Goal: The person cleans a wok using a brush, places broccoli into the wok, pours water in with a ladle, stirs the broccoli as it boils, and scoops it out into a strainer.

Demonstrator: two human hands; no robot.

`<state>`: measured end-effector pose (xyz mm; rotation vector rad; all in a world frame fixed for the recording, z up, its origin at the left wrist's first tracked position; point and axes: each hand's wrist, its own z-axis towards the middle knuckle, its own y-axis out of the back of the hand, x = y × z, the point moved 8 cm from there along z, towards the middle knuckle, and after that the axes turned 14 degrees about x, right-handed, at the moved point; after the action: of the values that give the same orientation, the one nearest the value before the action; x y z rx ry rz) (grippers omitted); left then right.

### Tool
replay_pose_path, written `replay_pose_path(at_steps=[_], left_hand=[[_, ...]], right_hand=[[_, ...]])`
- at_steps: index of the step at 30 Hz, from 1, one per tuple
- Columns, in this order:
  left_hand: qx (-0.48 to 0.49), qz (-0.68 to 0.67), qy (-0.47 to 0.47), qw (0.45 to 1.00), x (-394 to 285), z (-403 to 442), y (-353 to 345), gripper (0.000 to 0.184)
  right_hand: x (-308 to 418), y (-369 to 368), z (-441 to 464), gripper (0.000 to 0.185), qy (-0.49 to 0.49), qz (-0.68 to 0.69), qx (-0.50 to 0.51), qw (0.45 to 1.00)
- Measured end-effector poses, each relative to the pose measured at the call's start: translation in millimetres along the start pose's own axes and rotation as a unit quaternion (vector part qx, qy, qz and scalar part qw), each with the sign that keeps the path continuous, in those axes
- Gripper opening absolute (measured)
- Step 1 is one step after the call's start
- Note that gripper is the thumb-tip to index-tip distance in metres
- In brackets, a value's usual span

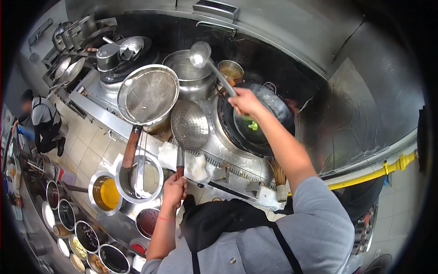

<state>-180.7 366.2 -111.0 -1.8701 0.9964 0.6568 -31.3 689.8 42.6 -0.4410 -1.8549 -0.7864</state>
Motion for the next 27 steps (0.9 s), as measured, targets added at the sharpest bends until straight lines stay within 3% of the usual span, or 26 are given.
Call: replay_pose_path(at_steps=[2, 3, 6, 7, 8, 9, 10, 11, 12, 13, 15, 19, 23, 25, 27], left_hand=[[0.045, -0.051, 0.018, 0.998, 3, 11, 8, 0.011], [0.057, -0.066, 0.027, 0.996, 3, 15, 11, 0.012], [0.095, -0.116, 0.054, 0.987, 9, 22, 19, 0.012], [0.103, -0.135, 0.062, 0.983, 10, 23, 19, 0.011], [0.109, -0.145, 0.078, 0.980, 16, 25, 22, 0.012], [0.116, -0.152, 0.077, 0.979, 18, 28, 24, 0.014], [0.112, -0.178, 0.093, 0.973, 22, 31, 27, 0.016], [0.110, -0.203, 0.110, 0.967, 25, 33, 28, 0.017], [0.118, -0.206, 0.104, 0.966, 24, 33, 29, 0.019], [0.121, -0.203, 0.106, 0.966, 25, 34, 31, 0.019], [0.138, -0.251, 0.123, 0.950, 31, 39, 35, 0.020], [0.095, -0.181, 0.129, 0.970, 42, 43, 61, 0.024], [-0.025, -0.075, 0.050, 0.996, 37, 31, 85, 0.038], [-0.102, 0.146, -0.008, 0.984, 11, 11, 90, 0.047], [-0.183, 0.389, -0.078, 0.899, -5, -7, 96, 0.058]], right_hand=[[3, 8, 60, 0.008, -0.048, -0.125, -0.029, 0.991], [5, 11, 98, 0.006, -0.059, -0.354, -0.059, 0.932], [-61, 5, 219, 0.013, -0.149, -0.413, 0.032, 0.898], [-46, -7, 204, 0.018, -0.163, -0.226, 0.018, 0.960], [-32, -18, 190, 0.023, -0.170, -0.033, -0.018, 0.985], [-30, -16, 202, 0.023, -0.164, -0.034, -0.014, 0.986], [-45, -24, 206, 0.022, -0.200, 0.205, 0.036, 0.957], [-46, -40, 200, 0.023, -0.226, 0.432, 0.082, 0.869], [-43, -43, 192, 0.022, -0.206, 0.511, 0.110, 0.828], [-46, -41, 185, 0.022, -0.203, 0.512, 0.106, 0.828], [-39, -44, 163, 0.021, -0.142, 0.640, 0.131, 0.744], [-21, -28, 101, 0.021, -0.100, 0.675, 0.141, 0.717], [4, 14, 28, 0.016, -0.057, 0.667, 0.152, 0.727], [15, 42, -11, 0.025, -0.035, 0.683, 0.156, 0.713], [23, 70, -58, 0.031, -0.026, 0.695, 0.125, 0.708]])
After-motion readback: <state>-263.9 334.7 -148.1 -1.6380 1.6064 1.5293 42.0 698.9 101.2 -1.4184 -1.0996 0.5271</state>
